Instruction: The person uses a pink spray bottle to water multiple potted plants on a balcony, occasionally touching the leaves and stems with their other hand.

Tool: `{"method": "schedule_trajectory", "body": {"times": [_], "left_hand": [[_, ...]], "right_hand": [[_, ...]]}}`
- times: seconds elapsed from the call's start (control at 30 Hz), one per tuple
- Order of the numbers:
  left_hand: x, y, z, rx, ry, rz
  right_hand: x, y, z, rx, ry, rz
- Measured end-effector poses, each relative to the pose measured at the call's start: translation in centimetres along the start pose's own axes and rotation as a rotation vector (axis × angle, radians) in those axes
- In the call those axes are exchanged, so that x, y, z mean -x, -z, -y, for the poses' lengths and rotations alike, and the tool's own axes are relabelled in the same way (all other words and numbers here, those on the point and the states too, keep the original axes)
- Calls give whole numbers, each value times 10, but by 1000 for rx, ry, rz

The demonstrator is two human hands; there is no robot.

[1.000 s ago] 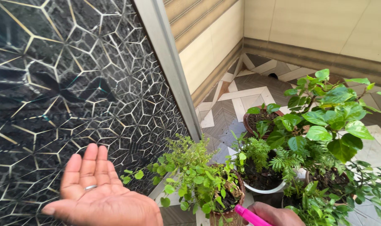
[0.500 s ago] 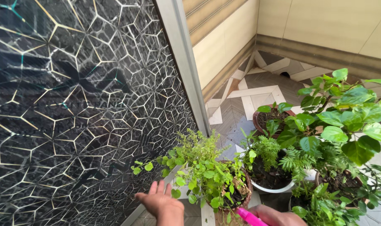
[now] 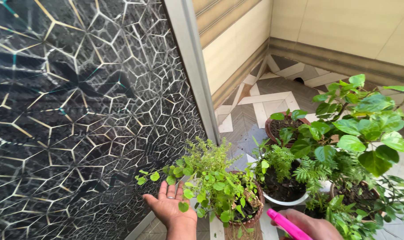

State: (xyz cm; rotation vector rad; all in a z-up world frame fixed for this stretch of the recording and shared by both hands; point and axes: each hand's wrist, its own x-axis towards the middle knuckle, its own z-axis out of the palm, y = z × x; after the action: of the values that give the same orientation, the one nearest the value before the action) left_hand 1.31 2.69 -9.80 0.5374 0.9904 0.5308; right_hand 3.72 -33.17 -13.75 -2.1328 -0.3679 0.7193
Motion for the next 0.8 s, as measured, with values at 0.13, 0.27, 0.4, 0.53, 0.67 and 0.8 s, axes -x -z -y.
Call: {"method": "schedule_trajectory", "body": {"times": [0.13, 0.27, 0.4, 0.53, 0.67, 0.8], "left_hand": [[6, -2, 1, 3, -14, -3], [-1, 0, 6, 18, -38, -37], [-16, 11, 15, 16, -33, -68], [-21, 20, 22, -110, 184, -188], [-34, 31, 32, -190, 364, -177], [-34, 30, 40, -171, 171, -109]], "right_hand": [[19, -7, 16, 155, -16, -221], [20, 5, 26, 53, 10, -177], [18, 11, 42, 28, 48, 127], [24, 12, 57, 90, 18, 223], [29, 1, 29, 115, 187, 118], [31, 5, 14, 40, 319, -110]]}}
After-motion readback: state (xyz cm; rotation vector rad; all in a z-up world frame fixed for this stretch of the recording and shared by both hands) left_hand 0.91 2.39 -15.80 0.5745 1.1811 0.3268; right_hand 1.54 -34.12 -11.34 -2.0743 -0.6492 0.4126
